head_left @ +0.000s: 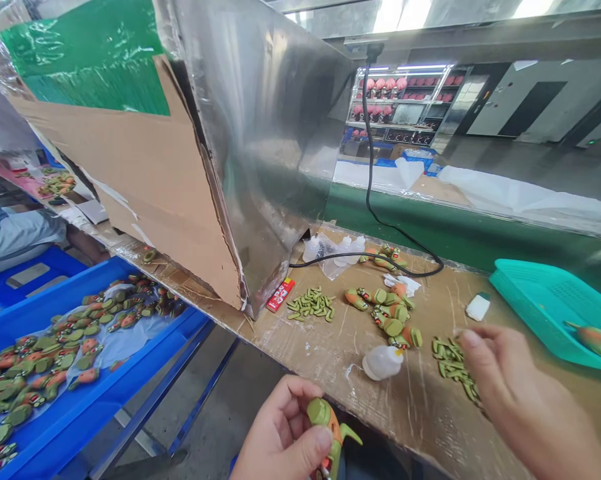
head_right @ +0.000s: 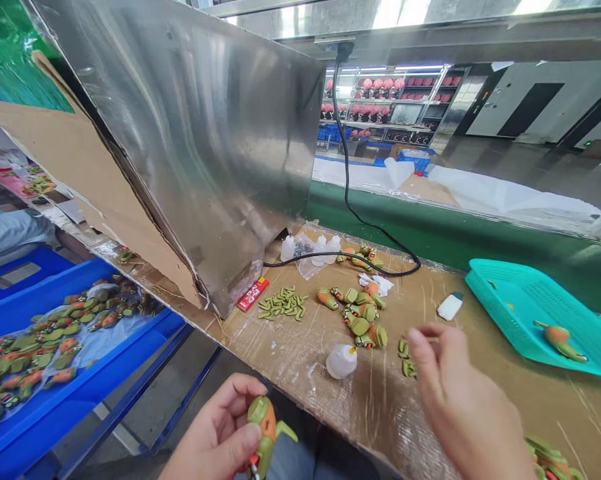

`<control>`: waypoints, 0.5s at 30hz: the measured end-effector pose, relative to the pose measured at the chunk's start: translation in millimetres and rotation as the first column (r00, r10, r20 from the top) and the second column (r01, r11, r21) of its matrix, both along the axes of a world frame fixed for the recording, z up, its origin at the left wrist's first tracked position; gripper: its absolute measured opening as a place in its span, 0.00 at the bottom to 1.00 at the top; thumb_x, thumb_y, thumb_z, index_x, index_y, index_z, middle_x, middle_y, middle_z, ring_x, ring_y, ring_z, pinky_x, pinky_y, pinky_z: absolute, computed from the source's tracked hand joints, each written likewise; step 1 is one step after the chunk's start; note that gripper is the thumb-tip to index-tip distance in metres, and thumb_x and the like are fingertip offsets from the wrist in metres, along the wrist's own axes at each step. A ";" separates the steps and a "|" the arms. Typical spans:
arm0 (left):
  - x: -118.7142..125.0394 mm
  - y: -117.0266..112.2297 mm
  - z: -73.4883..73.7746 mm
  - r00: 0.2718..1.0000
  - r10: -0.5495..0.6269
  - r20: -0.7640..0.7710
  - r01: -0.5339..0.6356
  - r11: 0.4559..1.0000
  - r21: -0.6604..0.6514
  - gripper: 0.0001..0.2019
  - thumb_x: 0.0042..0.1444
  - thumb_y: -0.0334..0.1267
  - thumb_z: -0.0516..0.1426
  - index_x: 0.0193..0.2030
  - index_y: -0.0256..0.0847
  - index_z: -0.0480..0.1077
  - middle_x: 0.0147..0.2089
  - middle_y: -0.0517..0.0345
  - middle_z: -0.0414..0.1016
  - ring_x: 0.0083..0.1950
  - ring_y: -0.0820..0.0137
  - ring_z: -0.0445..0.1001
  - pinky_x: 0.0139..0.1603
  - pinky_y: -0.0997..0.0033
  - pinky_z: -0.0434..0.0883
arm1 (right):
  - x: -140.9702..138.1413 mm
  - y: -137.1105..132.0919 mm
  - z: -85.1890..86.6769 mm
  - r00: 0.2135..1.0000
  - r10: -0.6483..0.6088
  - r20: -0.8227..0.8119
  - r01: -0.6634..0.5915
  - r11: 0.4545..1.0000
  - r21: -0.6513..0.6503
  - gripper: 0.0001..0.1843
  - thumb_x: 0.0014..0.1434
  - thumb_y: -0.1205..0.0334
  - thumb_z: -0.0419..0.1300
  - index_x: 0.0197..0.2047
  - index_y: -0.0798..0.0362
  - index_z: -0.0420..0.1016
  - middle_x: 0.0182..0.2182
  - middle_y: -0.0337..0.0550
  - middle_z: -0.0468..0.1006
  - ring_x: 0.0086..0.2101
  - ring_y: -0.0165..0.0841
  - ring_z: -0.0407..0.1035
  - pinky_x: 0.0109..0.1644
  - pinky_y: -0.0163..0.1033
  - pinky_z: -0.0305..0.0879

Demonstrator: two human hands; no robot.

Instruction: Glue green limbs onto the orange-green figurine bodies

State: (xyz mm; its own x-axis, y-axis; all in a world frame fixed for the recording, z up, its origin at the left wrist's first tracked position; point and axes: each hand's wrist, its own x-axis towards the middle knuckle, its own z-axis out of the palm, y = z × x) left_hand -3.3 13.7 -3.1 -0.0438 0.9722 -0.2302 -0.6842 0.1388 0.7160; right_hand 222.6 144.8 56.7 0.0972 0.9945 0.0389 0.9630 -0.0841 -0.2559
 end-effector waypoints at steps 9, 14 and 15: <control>4.3 2.5 4.6 1.000 0.026 -0.017 -0.027 0.999 -0.022 0.17 0.38 0.41 0.69 0.34 0.38 0.70 0.26 0.62 0.74 0.22 0.80 0.68 0.20 0.82 0.62 | 71.8 28.5 -5.3 0.988 -0.154 -0.025 0.155 0.987 0.048 0.23 0.60 0.44 0.40 0.38 0.53 0.65 0.43 0.67 0.71 0.49 0.60 0.64 0.43 0.53 0.59; 8.6 5.9 7.0 0.996 0.016 -0.086 -0.023 0.996 -0.083 0.19 0.38 0.44 0.69 0.34 0.40 0.69 0.26 0.64 0.74 0.21 0.79 0.68 0.16 0.81 0.67 | 14.3 -16.3 -36.9 0.908 0.159 -0.387 -0.115 0.984 0.134 0.20 0.65 0.49 0.36 0.48 0.50 0.59 0.45 0.50 0.73 0.47 0.39 0.67 0.49 0.42 0.65; 9.3 6.5 7.4 0.996 0.011 -0.091 -0.019 0.996 -0.086 0.19 0.38 0.45 0.68 0.35 0.40 0.69 0.26 0.64 0.74 0.21 0.79 0.68 0.16 0.80 0.68 | 0.2 -21.2 -48.6 0.863 0.258 -0.435 -0.213 0.965 0.150 0.21 0.63 0.47 0.39 0.51 0.50 0.58 0.45 0.49 0.74 0.47 0.37 0.68 0.49 0.41 0.66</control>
State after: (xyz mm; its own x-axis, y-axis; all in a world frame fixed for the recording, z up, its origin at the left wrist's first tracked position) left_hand 6.0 20.2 4.3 -0.0826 0.9479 -0.3077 -0.6198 0.1929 0.7607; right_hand 222.8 123.7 8.1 -0.1104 0.9837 0.1417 0.7312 0.1769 -0.6588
